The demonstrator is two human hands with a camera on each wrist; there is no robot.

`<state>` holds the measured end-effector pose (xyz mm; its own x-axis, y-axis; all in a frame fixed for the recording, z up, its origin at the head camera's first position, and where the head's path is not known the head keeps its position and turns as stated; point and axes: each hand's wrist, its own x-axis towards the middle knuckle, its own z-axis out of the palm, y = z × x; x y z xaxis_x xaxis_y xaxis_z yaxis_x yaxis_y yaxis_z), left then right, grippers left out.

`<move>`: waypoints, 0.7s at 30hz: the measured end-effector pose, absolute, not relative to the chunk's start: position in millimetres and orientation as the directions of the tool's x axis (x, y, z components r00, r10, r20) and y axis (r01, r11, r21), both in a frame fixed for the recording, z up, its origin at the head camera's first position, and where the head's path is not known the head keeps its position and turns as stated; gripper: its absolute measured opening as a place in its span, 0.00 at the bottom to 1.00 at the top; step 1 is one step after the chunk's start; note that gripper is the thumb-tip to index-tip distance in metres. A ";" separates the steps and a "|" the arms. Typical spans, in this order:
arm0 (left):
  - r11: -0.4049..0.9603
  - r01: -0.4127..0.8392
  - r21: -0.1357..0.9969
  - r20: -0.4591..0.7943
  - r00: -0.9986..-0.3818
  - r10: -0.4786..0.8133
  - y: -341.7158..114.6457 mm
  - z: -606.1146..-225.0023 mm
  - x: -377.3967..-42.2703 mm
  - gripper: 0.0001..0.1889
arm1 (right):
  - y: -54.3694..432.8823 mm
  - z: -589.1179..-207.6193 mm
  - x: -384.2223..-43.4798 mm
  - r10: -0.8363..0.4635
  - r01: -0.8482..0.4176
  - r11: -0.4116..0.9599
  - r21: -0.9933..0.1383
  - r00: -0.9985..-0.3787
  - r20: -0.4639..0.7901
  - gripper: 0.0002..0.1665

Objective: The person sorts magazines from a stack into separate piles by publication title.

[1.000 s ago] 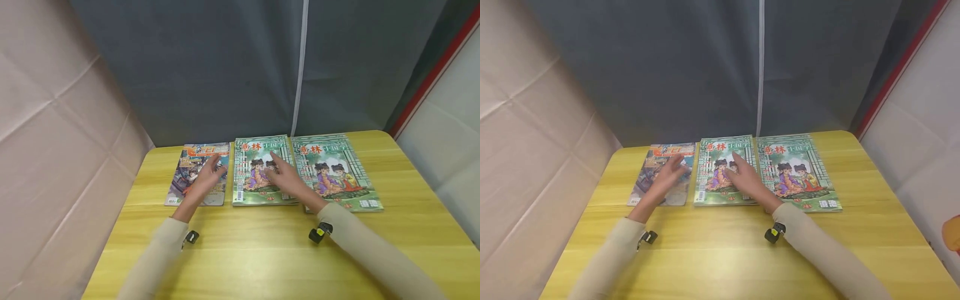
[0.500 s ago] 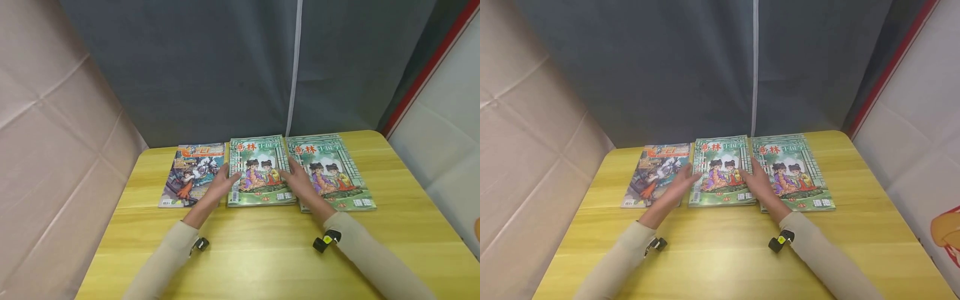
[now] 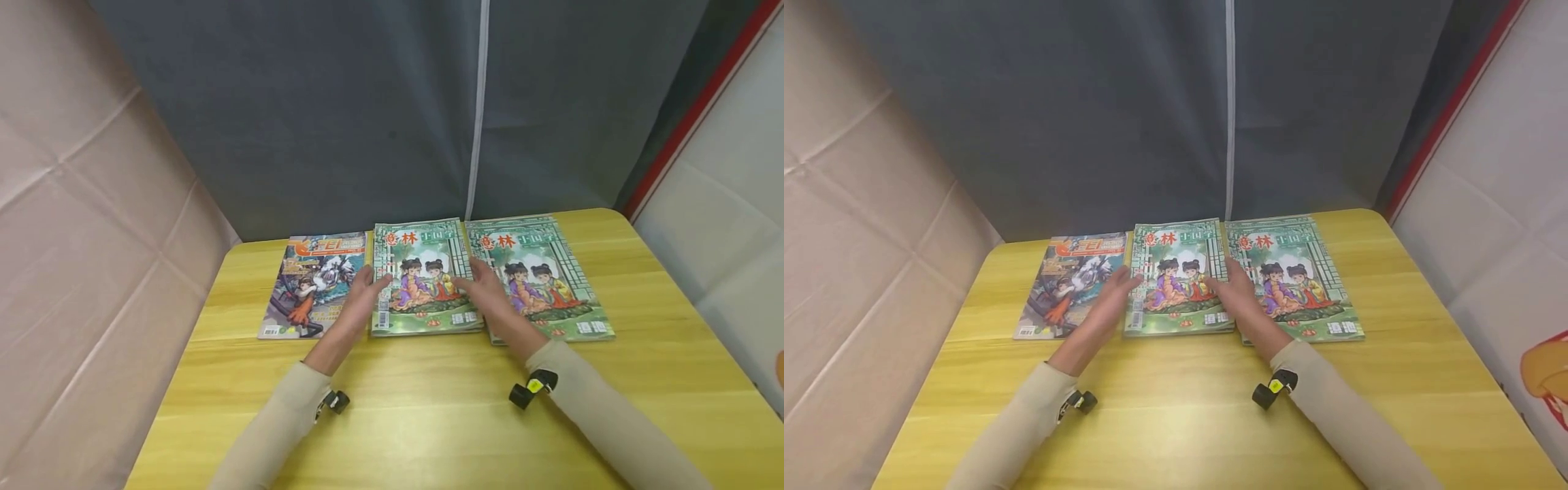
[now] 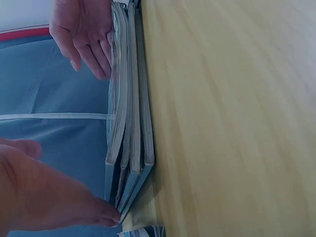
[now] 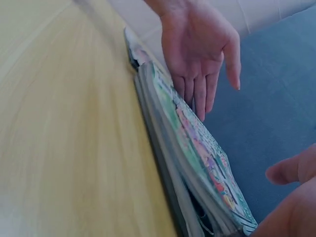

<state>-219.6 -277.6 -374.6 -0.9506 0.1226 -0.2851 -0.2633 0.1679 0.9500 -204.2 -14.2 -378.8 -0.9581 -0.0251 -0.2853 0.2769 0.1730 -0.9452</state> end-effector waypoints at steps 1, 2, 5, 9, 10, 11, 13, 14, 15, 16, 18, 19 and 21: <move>0.149 -0.260 0.954 -0.279 -0.952 0.124 -278.2 -373.5 -219.1 0.47 | -14.4 -377.8 -204.8 -0.025 0.284 0.154 -0.946 -0.956 -0.291 0.50; 0.130 -0.258 0.957 -0.274 -0.954 0.124 -278.5 -372.6 -218.9 0.47 | -14.3 -376.9 -205.3 -0.025 0.289 0.133 -0.948 -0.955 -0.295 0.50; 0.075 -0.243 0.967 -0.250 -0.961 0.119 -278.9 -368.3 -217.0 0.46 | -14.6 -374.6 -205.5 -0.024 0.292 0.095 -0.952 -0.955 -0.295 0.49; 0.010 -0.207 0.978 -0.207 -0.973 0.100 -277.0 -363.9 -215.1 0.43 | -15.1 -373.5 -204.7 -0.015 0.289 0.072 -0.955 -0.957 -0.290 0.49; -0.012 -0.195 0.981 -0.193 -0.977 0.094 -275.9 -363.7 -215.7 0.43 | -14.9 -373.5 -204.7 -0.010 0.289 0.067 -0.955 -0.957 -0.291 0.49; -0.038 -0.183 0.982 -0.179 -0.980 0.088 -274.7 -363.2 -216.2 0.42 | -14.7 -373.4 -204.5 -0.007 0.291 0.062 -0.955 -0.957 -0.292 0.49; -0.084 -0.161 0.983 -0.155 -0.985 0.074 -271.4 -363.0 -218.2 0.42 | -14.3 -373.3 -204.7 0.001 0.292 0.047 -0.955 -0.956 -0.292 0.48; -0.104 -0.154 0.983 -0.147 -0.987 0.066 -269.6 -363.1 -219.2 0.42 | -13.8 -373.3 -204.9 0.002 0.293 0.042 -0.955 -0.956 -0.293 0.48; -0.119 -0.147 0.982 -0.141 -0.988 0.059 -267.7 -363.6 -220.6 0.42 | -13.5 -373.4 -205.1 0.001 0.295 0.035 -0.955 -0.956 -0.295 0.47; -0.126 -0.145 0.981 -0.140 -0.989 0.050 -266.1 -364.8 -222.3 0.42 | -13.2 -373.2 -205.3 -0.001 0.296 0.028 -0.955 -0.955 -0.297 0.47; -0.143 -0.150 0.978 -0.146 -0.989 0.038 -262.8 -366.9 -224.9 0.40 | -12.9 -372.8 -205.4 -0.010 0.300 0.022 -0.954 -0.954 -0.301 0.47; -0.148 -0.151 0.977 -0.147 -0.989 0.033 -261.3 -368.1 -225.9 0.39 | -12.8 -372.3 -205.2 -0.013 0.301 0.018 -0.953 -0.953 -0.301 0.47; -0.150 -0.148 0.978 -0.146 -0.989 0.024 -258.7 -370.0 -226.8 0.39 | -13.0 -371.1 -204.6 -0.016 0.299 0.017 -0.954 -0.954 -0.300 0.47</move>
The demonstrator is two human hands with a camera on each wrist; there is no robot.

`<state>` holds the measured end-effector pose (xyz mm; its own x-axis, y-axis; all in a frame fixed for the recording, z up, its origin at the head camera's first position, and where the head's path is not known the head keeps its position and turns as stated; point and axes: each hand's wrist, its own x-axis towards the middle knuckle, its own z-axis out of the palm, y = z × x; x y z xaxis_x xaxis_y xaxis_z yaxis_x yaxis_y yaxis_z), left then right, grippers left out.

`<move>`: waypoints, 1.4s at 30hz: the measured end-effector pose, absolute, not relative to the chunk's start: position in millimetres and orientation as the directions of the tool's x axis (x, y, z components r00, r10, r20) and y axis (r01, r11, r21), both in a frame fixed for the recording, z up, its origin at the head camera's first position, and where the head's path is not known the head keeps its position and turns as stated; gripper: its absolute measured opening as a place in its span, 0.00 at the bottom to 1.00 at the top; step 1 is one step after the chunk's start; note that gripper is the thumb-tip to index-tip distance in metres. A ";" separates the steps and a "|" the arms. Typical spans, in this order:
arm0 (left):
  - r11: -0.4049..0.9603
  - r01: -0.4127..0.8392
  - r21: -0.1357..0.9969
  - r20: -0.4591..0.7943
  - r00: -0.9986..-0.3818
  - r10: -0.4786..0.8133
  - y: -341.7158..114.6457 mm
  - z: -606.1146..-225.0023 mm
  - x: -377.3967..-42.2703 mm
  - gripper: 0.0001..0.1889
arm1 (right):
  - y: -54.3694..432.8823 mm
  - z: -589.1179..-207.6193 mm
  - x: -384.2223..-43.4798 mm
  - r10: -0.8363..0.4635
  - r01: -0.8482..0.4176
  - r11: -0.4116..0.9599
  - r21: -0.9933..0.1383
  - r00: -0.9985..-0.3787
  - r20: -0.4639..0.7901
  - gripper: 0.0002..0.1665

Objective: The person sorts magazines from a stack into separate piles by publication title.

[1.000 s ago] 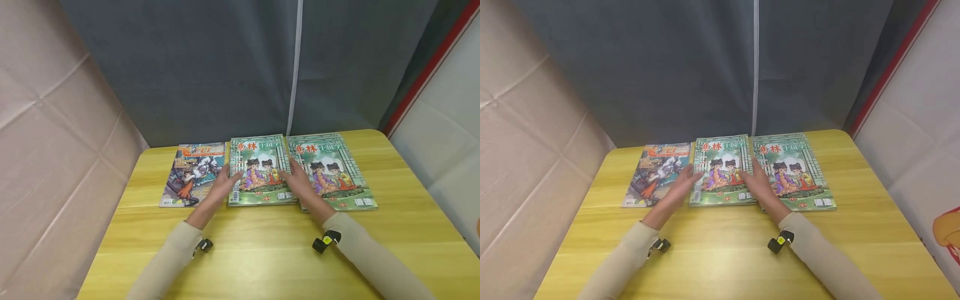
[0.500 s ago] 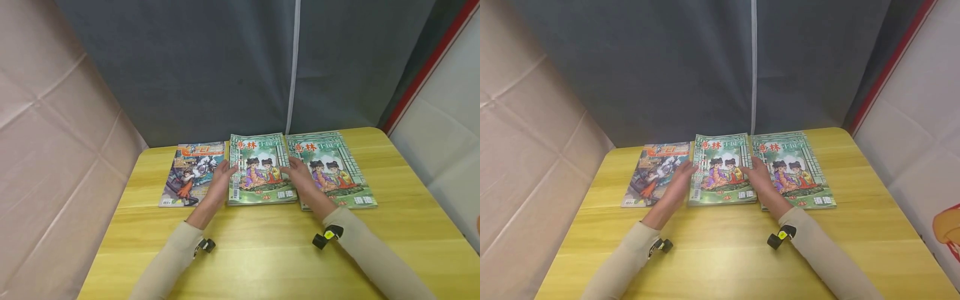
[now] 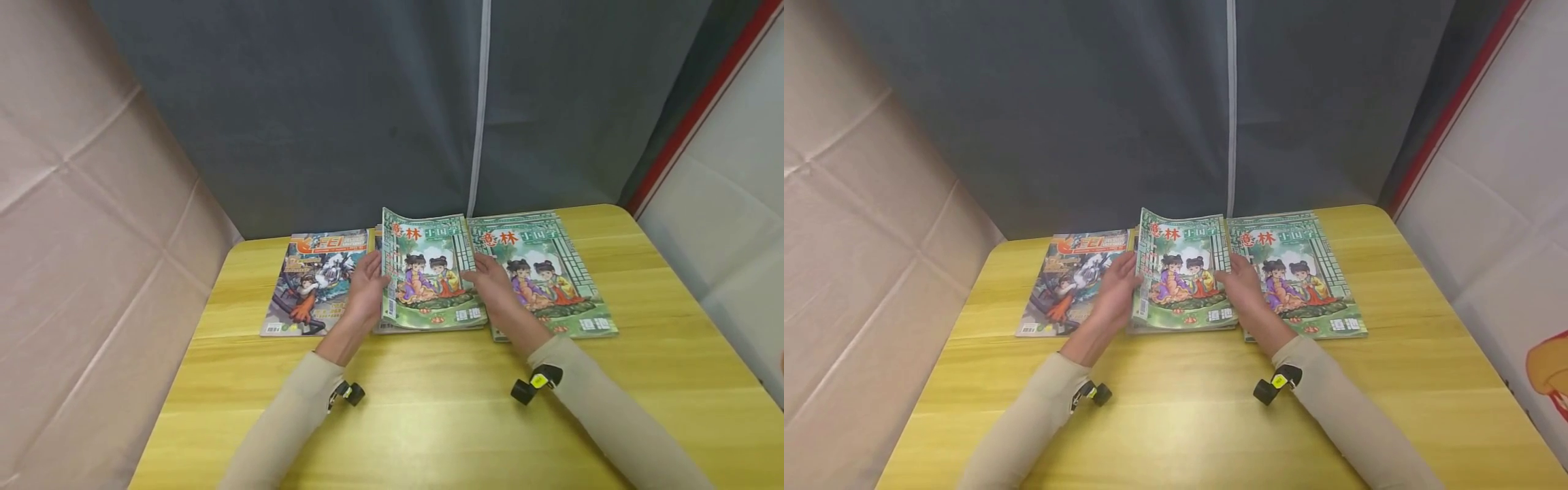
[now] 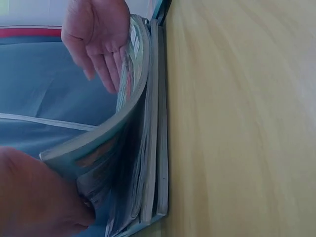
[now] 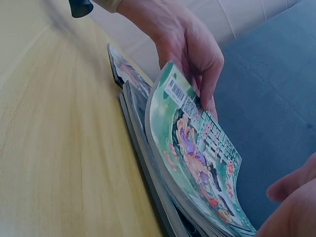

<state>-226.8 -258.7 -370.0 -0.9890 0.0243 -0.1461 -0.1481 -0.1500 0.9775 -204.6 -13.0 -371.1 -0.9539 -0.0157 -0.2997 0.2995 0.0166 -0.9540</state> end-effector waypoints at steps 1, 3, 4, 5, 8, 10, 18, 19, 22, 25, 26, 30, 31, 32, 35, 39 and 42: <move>-0.153 -0.148 0.977 -0.147 -0.989 0.020 -257.8 -370.3 -227.0 0.39 | -13.6 -369.9 -204.3 -0.016 0.297 0.016 -0.955 -0.955 -0.297 0.47; -0.147 -0.142 0.979 -0.142 -0.990 0.015 -255.9 -369.3 -225.8 0.40 | -14.3 -367.7 -204.1 -0.013 0.293 0.010 -0.956 -0.956 -0.293 0.48; -0.145 -0.136 0.980 -0.135 -0.991 0.012 -255.0 -368.5 -225.5 0.40 | -15.1 -366.5 -203.8 -0.012 0.289 0.005 -0.957 -0.957 -0.289 0.47; -0.144 -0.129 0.981 -0.129 -0.992 0.006 -254.1 -367.1 -224.9 0.41 | -15.4 -365.4 -203.6 -0.013 0.287 0.003 -0.958 -0.958 -0.287 0.47; -0.148 -0.102 0.984 -0.102 -0.995 0.009 -250.1 -360.7 -222.8 0.41 | -16.3 -361.0 -202.9 -0.007 0.285 0.008 -0.958 -0.958 -0.285 0.47; -0.150 -0.080 0.985 -0.078 -0.997 0.019 -246.8 -355.4 -220.8 0.41 | -15.9 -358.9 -202.1 -0.003 0.284 0.015 -0.959 -0.959 -0.284 0.47; -0.164 -0.014 0.986 -0.011 -1.000 0.019 -230.4 -337.1 -208.1 0.39 | 3.7 -353.3 -196.7 0.076 0.275 -0.022 -0.961 -0.958 -0.276 0.42; -0.171 -0.006 0.985 -0.004 -1.000 0.015 -227.4 -335.6 -206.9 0.39 | 7.8 -352.3 -196.0 0.093 0.270 -0.034 -0.962 -0.958 -0.272 0.41; -0.196 0.012 0.981 0.016 -1.000 0.017 -215.9 -333.0 -203.9 0.37 | 22.2 -349.7 -193.0 0.152 0.249 -0.076 -0.966 -0.954 -0.258 0.38; -0.217 0.003 0.976 0.009 -1.000 0.030 -200.5 -333.2 -200.9 0.38 | 38.8 -345.7 -188.3 0.211 0.234 -0.128 -0.964 -0.943 -0.257 0.33; -0.225 0.000 0.974 0.007 -0.999 0.034 -194.8 -334.5 -200.0 0.38 | 44.8 -344.6 -186.6 0.225 0.229 -0.145 -0.963 -0.940 -0.258 0.30; -0.264 -0.036 0.964 -0.028 -0.999 0.033 -167.9 -343.5 -195.6 0.39 | 69.6 -341.9 -179.0 0.272 0.216 -0.222 -0.951 -0.923 -0.273 0.17; -0.271 -0.044 0.962 -0.038 -0.999 0.027 -160.5 -346.6 -193.9 0.40 | 75.6 -341.7 -176.9 0.281 0.214 -0.242 -0.947 -0.918 -0.279 0.16; -0.280 -0.051 0.959 -0.046 -0.999 0.024 -153.1 -349.7 -192.1 0.40 | 81.5 -341.8 -174.8 0.291 0.214 -0.252 -0.944 -0.914 -0.284 0.16; -0.282 -0.082 0.956 -0.082 -0.997 0.013 -131.1 -357.6 -184.9 0.40 | 98.5 -343.7 -168.1 0.327 0.223 -0.275 -0.935 -0.893 -0.309 0.16; -0.270 -0.110 0.957 -0.112 -0.994 0.008 -106.8 -365.1 -174.9 0.40 | 121.1 -351.1 -159.2 0.354 0.244 -0.256 -0.935 -0.877 -0.326 0.20; -0.279 -0.128 0.952 -0.129 -0.991 0.015 -92.4 -370.5 -170.7 0.39 | 135.8 -357.0 -152.6 0.356 0.259 -0.239 -0.936 -0.874 -0.332 0.21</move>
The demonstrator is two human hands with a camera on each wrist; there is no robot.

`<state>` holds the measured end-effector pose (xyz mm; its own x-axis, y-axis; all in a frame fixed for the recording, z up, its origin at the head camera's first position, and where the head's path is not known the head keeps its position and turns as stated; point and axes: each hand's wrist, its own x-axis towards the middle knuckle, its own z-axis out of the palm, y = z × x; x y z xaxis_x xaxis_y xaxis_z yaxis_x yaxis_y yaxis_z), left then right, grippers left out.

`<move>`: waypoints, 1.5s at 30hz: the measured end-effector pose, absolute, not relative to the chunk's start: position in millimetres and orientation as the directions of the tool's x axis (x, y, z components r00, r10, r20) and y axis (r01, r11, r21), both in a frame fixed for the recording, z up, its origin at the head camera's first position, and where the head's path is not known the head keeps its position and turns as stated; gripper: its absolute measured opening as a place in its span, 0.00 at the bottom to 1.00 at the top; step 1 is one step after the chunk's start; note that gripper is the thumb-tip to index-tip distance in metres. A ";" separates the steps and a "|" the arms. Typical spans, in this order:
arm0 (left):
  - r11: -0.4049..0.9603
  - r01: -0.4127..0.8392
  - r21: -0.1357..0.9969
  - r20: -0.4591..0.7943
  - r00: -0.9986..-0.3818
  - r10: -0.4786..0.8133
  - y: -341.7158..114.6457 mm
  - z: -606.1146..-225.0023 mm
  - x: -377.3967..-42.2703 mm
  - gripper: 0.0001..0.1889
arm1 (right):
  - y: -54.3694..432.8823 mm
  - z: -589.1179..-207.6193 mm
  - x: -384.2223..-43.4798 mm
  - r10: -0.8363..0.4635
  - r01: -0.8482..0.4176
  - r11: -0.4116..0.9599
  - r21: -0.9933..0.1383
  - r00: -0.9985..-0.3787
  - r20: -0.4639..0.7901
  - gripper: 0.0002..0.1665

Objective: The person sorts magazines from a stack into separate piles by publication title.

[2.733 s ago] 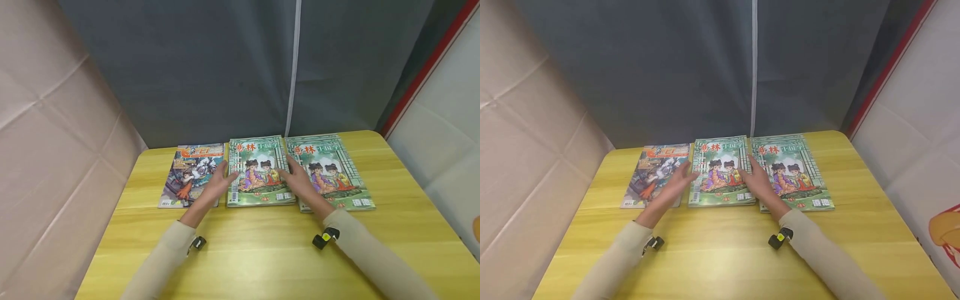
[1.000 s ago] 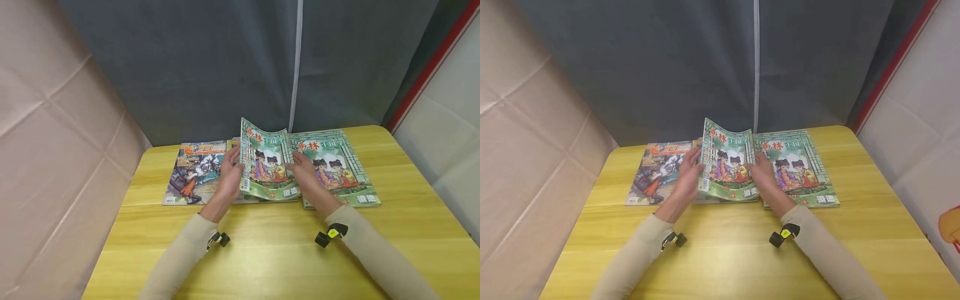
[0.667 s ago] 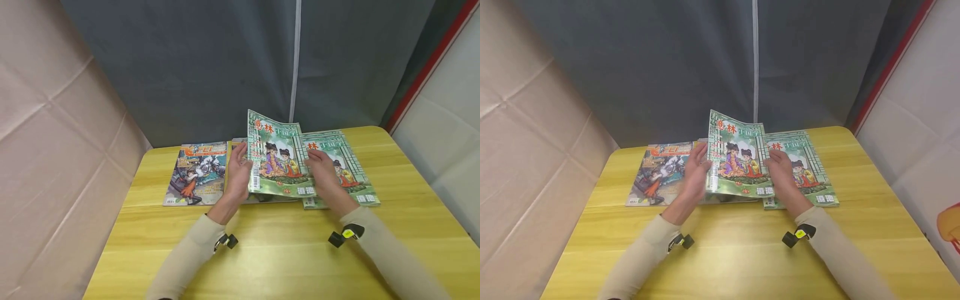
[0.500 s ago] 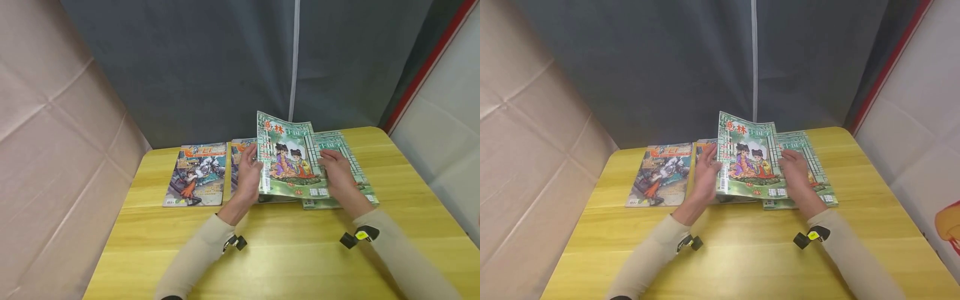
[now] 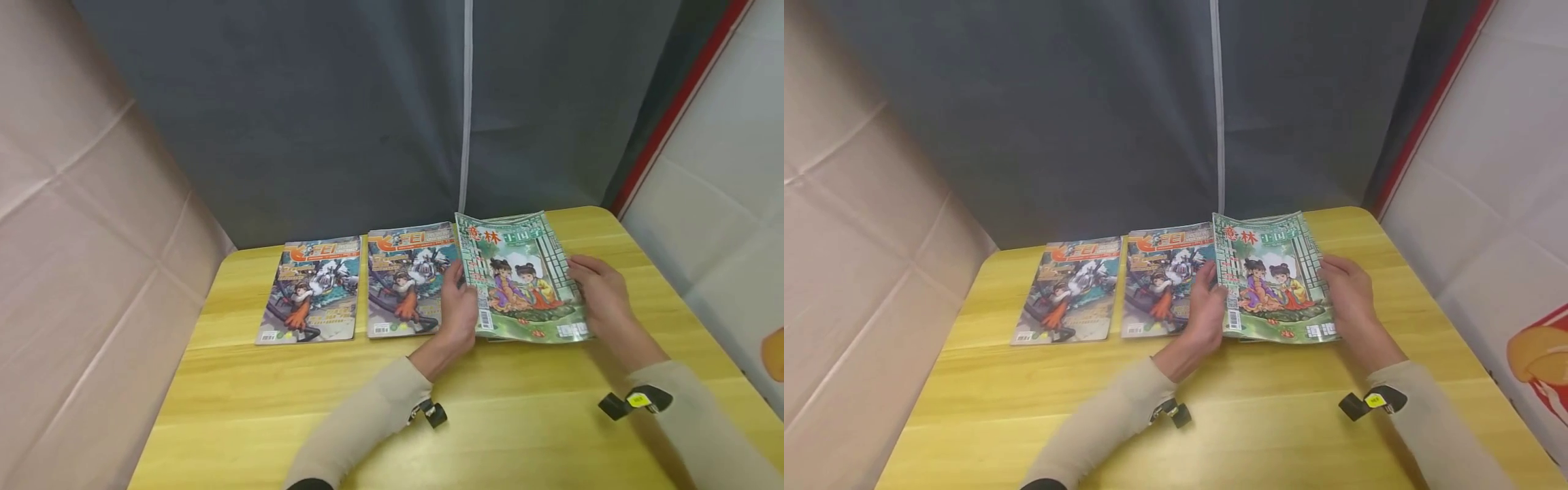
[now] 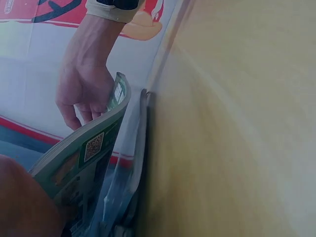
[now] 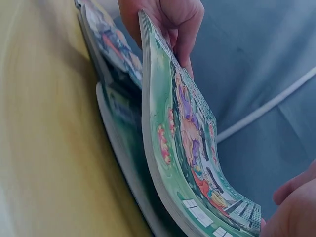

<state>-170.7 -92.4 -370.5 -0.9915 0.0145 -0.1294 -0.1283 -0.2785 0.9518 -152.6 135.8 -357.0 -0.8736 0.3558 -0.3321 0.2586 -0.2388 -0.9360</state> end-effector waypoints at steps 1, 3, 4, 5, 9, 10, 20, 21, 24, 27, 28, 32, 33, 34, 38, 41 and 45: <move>-0.278 -0.137 0.951 -0.138 -0.990 0.016 -88.9 -372.6 -169.7 0.39 | 139.4 -359.1 -151.2 0.353 0.265 -0.237 -0.935 -0.873 -0.337 0.20; -0.272 -0.152 0.950 -0.154 -0.988 0.015 -82.3 -376.6 -167.8 0.39 | 145.4 -362.8 -148.1 0.348 0.274 -0.232 -0.933 -0.873 -0.343 0.16; -0.270 -0.158 0.950 -0.161 -0.987 0.014 -79.3 -378.3 -166.7 0.39 | 147.8 -364.3 -146.6 0.347 0.275 -0.229 -0.934 -0.873 -0.342 0.15; -0.266 -0.163 0.950 -0.165 -0.986 0.012 -76.9 -379.3 -165.1 0.39 | 150.0 -365.6 -145.2 0.344 0.274 -0.231 -0.934 -0.874 -0.342 0.14; -0.255 -0.173 0.951 -0.174 -0.985 0.019 -69.7 -384.5 -161.4 0.40 | 156.3 -370.0 -141.6 0.342 0.287 -0.203 -0.936 -0.875 -0.343 0.21; -0.252 -0.177 0.951 -0.178 -0.984 0.021 -68.6 -385.4 -160.8 0.40 | 157.3 -370.8 -141.1 0.342 0.288 -0.191 -0.939 -0.877 -0.338 0.24; -0.176 -0.226 0.958 -0.213 -0.973 0.090 -65.6 -381.9 -158.3 0.48 | 166.0 -376.8 -144.3 0.360 0.278 -0.160 -0.947 -0.877 -0.318 0.09; -0.158 -0.237 0.959 -0.225 -0.970 0.091 -65.2 -380.7 -157.4 0.48 | 166.6 -377.0 -145.2 0.362 0.281 -0.166 -0.945 -0.875 -0.323 0.09; -0.096 -0.254 0.963 -0.244 -0.965 0.100 -63.7 -378.0 -155.1 0.48 | 168.1 -377.9 -147.7 0.368 0.288 -0.165 -0.943 -0.869 -0.329 0.09; -0.048 -0.246 0.968 -0.239 -0.964 0.119 -62.5 -376.7 -153.4 0.48 | 170.0 -378.9 -149.3 0.366 0.305 -0.141 -0.942 -0.868 -0.336 0.14; -0.031 -0.245 0.969 -0.239 -0.963 0.124 -62.4 -376.3 -152.9 0.48 | 170.8 -379.0 -149.5 0.362 0.316 -0.112 -0.942 -0.870 -0.335 0.18; 0.016 -0.258 0.966 -0.258 -0.956 0.141 -62.6 -374.5 -151.4 0.50 | 174.4 -379.8 -151.4 0.345 0.358 -0.032 -0.933 -0.872 -0.347 0.37; 0.023 -0.261 0.965 -0.261 -0.954 0.145 -63.1 -373.9 -151.0 0.51 | 174.8 -380.0 -152.0 0.341 0.368 0.003 -0.930 -0.874 -0.345 0.41; 0.031 -0.262 0.965 -0.263 -0.953 0.151 -63.5 -373.2 -150.8 0.51 | 174.9 -379.8 -152.5 0.338 0.378 0.039 -0.925 -0.876 -0.344 0.44; 0.038 -0.233 0.972 -0.236 -0.957 0.167 -67.7 -369.5 -151.3 0.51 | 171.5 -378.5 -155.4 0.346 0.394 0.162 -0.905 -0.881 -0.322 0.46; 0.034 -0.199 0.979 -0.202 -0.966 0.159 -74.5 -363.8 -154.7 0.47 | 162.9 -376.4 -159.0 0.381 0.359 0.209 -0.910 -0.886 -0.262 0.45; 0.027 -0.170 0.985 -0.172 -0.975 0.138 -89.8 -355.7 -163.0 0.41 | 145.6 -374.4 -164.6 0.458 0.300 0.210 -0.931 -0.871 -0.177 0.39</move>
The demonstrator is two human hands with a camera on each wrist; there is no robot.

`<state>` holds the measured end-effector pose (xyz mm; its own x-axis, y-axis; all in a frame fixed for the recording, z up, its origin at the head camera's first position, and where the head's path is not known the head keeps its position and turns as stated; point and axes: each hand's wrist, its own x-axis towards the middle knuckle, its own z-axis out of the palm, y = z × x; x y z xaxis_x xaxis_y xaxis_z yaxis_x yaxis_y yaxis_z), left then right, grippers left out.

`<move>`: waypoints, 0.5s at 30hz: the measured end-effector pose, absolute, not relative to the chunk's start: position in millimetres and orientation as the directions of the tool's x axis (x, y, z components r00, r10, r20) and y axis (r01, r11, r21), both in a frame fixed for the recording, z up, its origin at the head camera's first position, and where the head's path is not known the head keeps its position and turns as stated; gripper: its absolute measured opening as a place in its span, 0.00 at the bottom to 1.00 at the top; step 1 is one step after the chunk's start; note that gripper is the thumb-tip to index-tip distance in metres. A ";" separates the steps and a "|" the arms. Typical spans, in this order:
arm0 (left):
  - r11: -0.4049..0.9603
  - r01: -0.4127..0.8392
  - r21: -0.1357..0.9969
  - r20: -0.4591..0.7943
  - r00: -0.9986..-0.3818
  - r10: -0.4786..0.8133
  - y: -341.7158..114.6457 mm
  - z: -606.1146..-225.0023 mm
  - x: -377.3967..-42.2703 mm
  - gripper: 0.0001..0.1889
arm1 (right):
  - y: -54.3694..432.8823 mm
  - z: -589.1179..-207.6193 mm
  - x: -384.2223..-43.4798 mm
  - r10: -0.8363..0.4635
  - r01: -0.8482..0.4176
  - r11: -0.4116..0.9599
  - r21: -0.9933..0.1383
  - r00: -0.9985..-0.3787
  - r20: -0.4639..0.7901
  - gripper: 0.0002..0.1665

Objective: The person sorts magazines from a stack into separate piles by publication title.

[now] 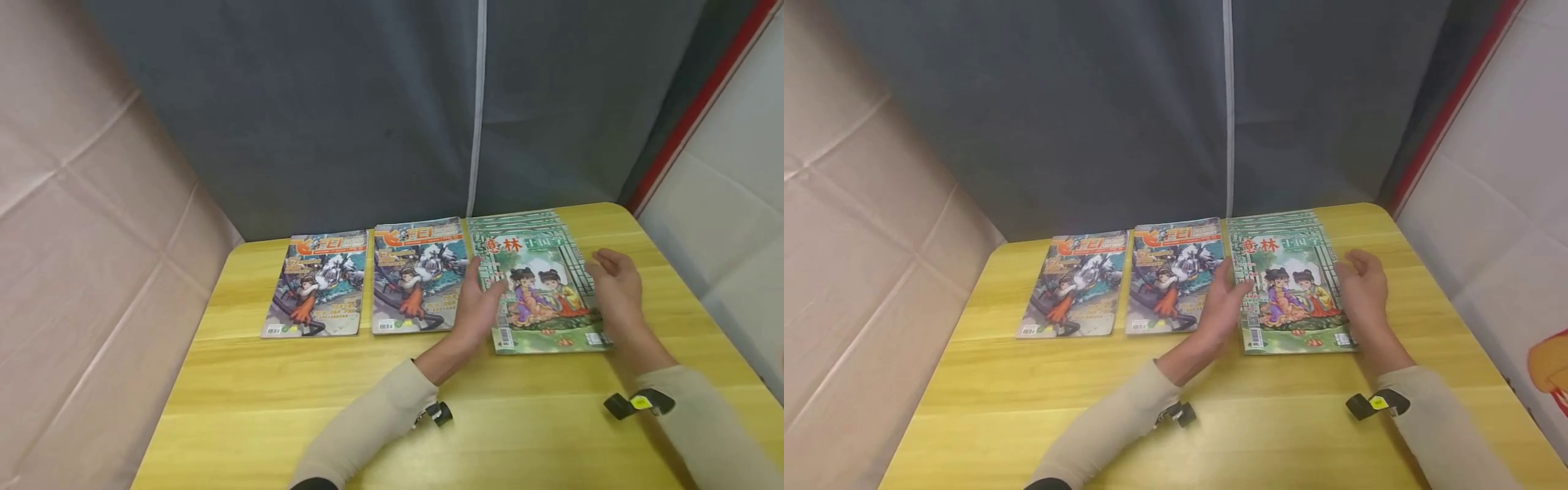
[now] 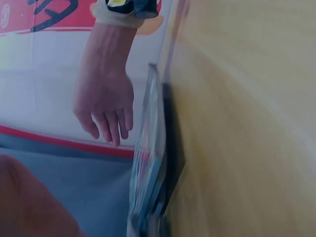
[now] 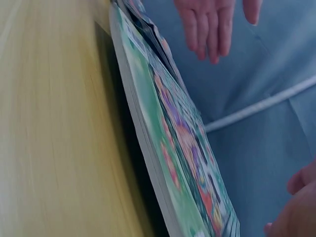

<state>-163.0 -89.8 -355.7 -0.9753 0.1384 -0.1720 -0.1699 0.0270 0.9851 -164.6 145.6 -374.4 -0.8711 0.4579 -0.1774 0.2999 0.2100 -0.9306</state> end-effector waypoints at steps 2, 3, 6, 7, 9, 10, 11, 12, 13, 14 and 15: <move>0.028 -0.150 0.988 -0.152 -0.980 0.125 -101.0 -353.7 -168.9 0.41 | 135.1 -373.7 -167.2 0.464 0.276 0.224 -0.934 -0.874 -0.147 0.38; 0.029 -0.138 0.990 -0.141 -0.983 0.120 -107.4 -353.8 -172.3 0.41 | 130.1 -373.8 -167.9 0.449 0.259 0.235 -0.937 -0.884 -0.132 0.37; 0.077 -0.107 0.991 -0.115 -0.988 0.107 -130.2 -355.2 -184.0 0.40 | 115.8 -374.7 -169.1 0.373 0.213 0.279 -0.937 -0.923 -0.099 0.38; 0.101 -0.099 0.990 -0.110 -0.988 0.107 -138.7 -356.1 -188.1 0.40 | 111.0 -375.1 -169.4 0.349 0.196 0.281 -0.940 -0.933 -0.091 0.39; 0.164 -0.097 0.982 -0.116 -0.987 0.108 -156.7 -357.2 -196.0 0.38 | 103.0 -376.0 -169.6 0.305 0.171 0.281 -0.945 -0.949 -0.081 0.43; 0.193 -0.099 0.976 -0.122 -0.986 0.111 -166.5 -357.9 -199.5 0.37 | 99.3 -376.2 -169.9 0.288 0.162 0.280 -0.946 -0.954 -0.078 0.44; 0.203 -0.106 0.973 -0.131 -0.985 0.114 -176.4 -358.1 -202.8 0.36 | 95.7 -376.3 -170.4 0.273 0.153 0.283 -0.947 -0.959 -0.074 0.46; 0.227 -0.110 0.968 -0.139 -0.984 0.113 -186.6 -357.8 -205.5 0.36 | 91.9 -376.1 -170.8 0.262 0.149 0.284 -0.947 -0.962 -0.073 0.48; 0.233 -0.114 0.966 -0.143 -0.983 0.112 -196.6 -357.9 -208.4 0.35 | 88.1 -375.2 -171.6 0.249 0.135 0.280 -0.950 -0.966 -0.063 0.49; 0.231 -0.113 0.966 -0.140 -0.985 0.105 -206.3 -357.8 -210.9 0.35 | 84.6 -374.5 -172.8 0.230 0.123 0.279 -0.952 -0.971 -0.058 0.49; 0.237 -0.117 0.964 -0.142 -0.985 0.094 -216.2 -357.9 -213.8 0.35 | 80.8 -373.6 -173.8 0.209 0.110 0.278 -0.954 -0.976 -0.052 0.49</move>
